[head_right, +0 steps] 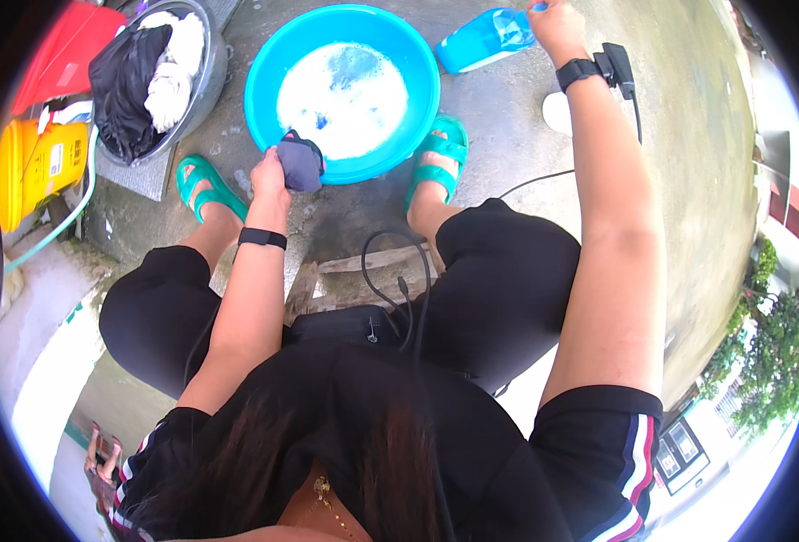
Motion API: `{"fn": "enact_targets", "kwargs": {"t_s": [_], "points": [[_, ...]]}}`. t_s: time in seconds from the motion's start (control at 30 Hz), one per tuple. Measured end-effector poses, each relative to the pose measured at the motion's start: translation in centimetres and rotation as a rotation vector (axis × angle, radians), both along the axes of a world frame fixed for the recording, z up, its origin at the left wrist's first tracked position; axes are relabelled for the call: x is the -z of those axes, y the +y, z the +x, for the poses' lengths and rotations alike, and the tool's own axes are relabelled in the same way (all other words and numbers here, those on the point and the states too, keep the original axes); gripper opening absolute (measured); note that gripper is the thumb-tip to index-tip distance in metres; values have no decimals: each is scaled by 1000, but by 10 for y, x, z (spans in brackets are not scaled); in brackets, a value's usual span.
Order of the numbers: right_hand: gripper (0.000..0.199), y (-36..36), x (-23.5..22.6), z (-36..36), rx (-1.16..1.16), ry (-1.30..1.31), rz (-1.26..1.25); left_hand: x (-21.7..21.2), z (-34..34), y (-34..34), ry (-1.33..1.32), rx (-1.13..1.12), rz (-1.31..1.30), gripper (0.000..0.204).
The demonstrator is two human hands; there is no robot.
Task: The person washes clothes by hand, scrubbing garments and cloths in a basin of soapy water and wringing them out.
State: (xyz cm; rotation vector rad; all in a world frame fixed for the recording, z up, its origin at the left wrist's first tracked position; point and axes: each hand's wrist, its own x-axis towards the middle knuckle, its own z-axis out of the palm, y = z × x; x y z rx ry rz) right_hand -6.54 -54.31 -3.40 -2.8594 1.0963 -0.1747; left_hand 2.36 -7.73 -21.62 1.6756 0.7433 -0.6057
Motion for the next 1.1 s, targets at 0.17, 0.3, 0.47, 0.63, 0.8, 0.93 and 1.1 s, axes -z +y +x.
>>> {"fn": "enact_targets", "kwargs": {"t_s": [0.17, 0.3, 0.47, 0.63, 0.8, 0.93, 1.1], "points": [[21, -49, 5, 16, 54, -94, -18, -26, 19, -24, 21, -7, -9, 53], [20, -90, 37, 40, 101, -114, -103, -23, 36, -31, -17, 54, -141, 54], [26, -117, 46, 58, 139, -166, -134, -9, 57, -50, -31, 274, 91, 46], [46, -98, 30, 55, 130, -90, -154, -17, 58, -46, -53, 246, -54, 43], [37, -152, 80, -87, 181, -31, 32, -35, 59, -57, -192, 334, 198, 44], [55, -118, 141, -193, 170, 637, 143, -23, 70, -45, -358, 350, 332, 52], [42, -45, 193, -230, 457, 355, 127, -55, 68, -57, -250, 278, -57, 33]]}}
